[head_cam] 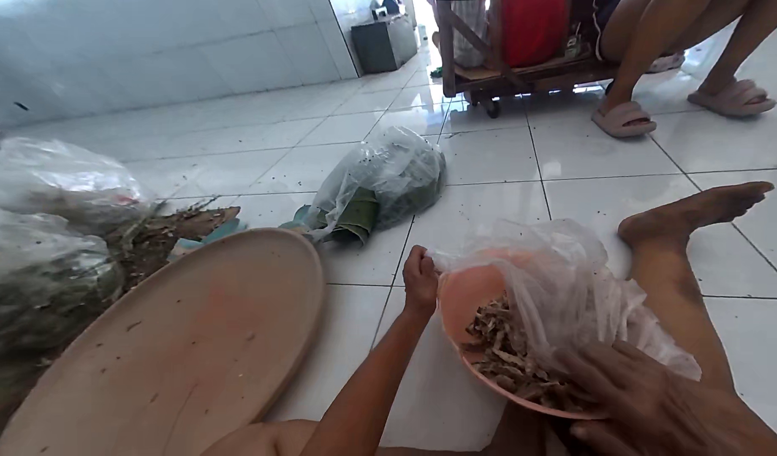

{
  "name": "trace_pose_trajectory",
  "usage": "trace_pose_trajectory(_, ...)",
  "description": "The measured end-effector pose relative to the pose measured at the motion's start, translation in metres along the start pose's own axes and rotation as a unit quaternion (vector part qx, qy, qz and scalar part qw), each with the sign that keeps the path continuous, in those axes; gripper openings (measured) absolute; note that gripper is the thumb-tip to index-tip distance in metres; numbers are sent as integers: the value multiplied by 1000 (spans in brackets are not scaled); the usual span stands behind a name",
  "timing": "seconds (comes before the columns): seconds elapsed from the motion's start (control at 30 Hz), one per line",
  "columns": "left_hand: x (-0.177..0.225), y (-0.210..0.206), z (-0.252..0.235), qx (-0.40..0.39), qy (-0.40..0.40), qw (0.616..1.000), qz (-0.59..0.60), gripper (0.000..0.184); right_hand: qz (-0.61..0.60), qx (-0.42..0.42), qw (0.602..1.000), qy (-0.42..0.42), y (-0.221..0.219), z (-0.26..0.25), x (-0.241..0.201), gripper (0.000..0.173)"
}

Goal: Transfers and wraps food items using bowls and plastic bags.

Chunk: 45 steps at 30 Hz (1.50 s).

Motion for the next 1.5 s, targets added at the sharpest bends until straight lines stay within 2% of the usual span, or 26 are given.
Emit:
trace_pose_trajectory(0.1,8,12,12,71,-12,997,37,24,66,-18,998,17,-10,4,-4,51)
trace_pose_trajectory(0.2,1,40,21,125,-23,990,57,24,67,-9,997,-46,0,10,7,56)
trace_pose_trajectory(0.27,1,62,29,115,7,992,58,20,65,18,994,-83,4,14,13,58)
trace_pose_trajectory(0.37,8,70,52,-8,105,990,97,23,65,43,992,-102,5,14,14,51)
trace_pose_trajectory(0.43,20,63,70,-116,141,977,108,25,73,42,991,-103,2,6,7,50)
trace_pose_trajectory(0.5,34,60,78,-196,110,974,12,21,85,35,991,-101,-5,-3,-1,48)
trace_pose_trajectory(0.53,39,61,77,-207,76,974,-53,18,93,45,990,-96,-7,-6,-3,46)
trace_pose_trajectory(0.57,43,62,73,-197,35,975,-100,18,98,57,989,-92,-9,-9,-4,46)
trace_pose_trajectory(0.63,45,68,61,-145,-35,982,-118,26,97,61,989,-89,-10,-11,-3,48)
trace_pose_trajectory(0.7,44,76,52,-86,-72,993,-45,34,92,59,989,-96,-8,-8,-1,49)
trace_pose_trajectory(0.77,49,86,45,-3,-68,994,82,29,67,43,991,-109,-3,-5,7,48)
trace_pose_trajectory(0.83,65,91,43,37,-57,976,208,22,41,36,991,-119,0,-5,17,45)
trace_pose_trajectory(0.93,94,102,46,24,-37,956,290,20,21,49,989,-138,-2,-8,26,42)
trace_pose_trajectory(1.07,107,121,69,-20,12,977,213,23,33,87,985,-143,-4,-14,25,43)
trace_pose_trajectory(1.13,121,118,90,-29,39,970,238,24,44,83,984,-154,-6,-24,21,43)
trace_pose_trajectory(1.2,151,105,103,-47,13,956,289,27,34,63,984,-160,-13,-39,12,39)
trace_pose_trajectory(1.27,175,97,102,-33,-14,938,346,28,39,68,986,-145,-25,-54,-4,34)
trace_pose_trajectory(1.4,182,109,68,53,-33,923,379,27,61,103,988,-92,-56,-76,-28,29)
trace_pose_trajectory(1.5,176,120,54,43,-67,946,313,25,58,93,990,-91,-84,-89,-28,23)
Point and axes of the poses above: each hand's wrist, its own z-axis away from the middle knuckle, its own y-axis out of the back of the hand, x = y × z, the point moved 9 cm from there along -z, towards the middle knuckle, and after that the axes turned 13 degrees about -y, right-handed, at the moved point
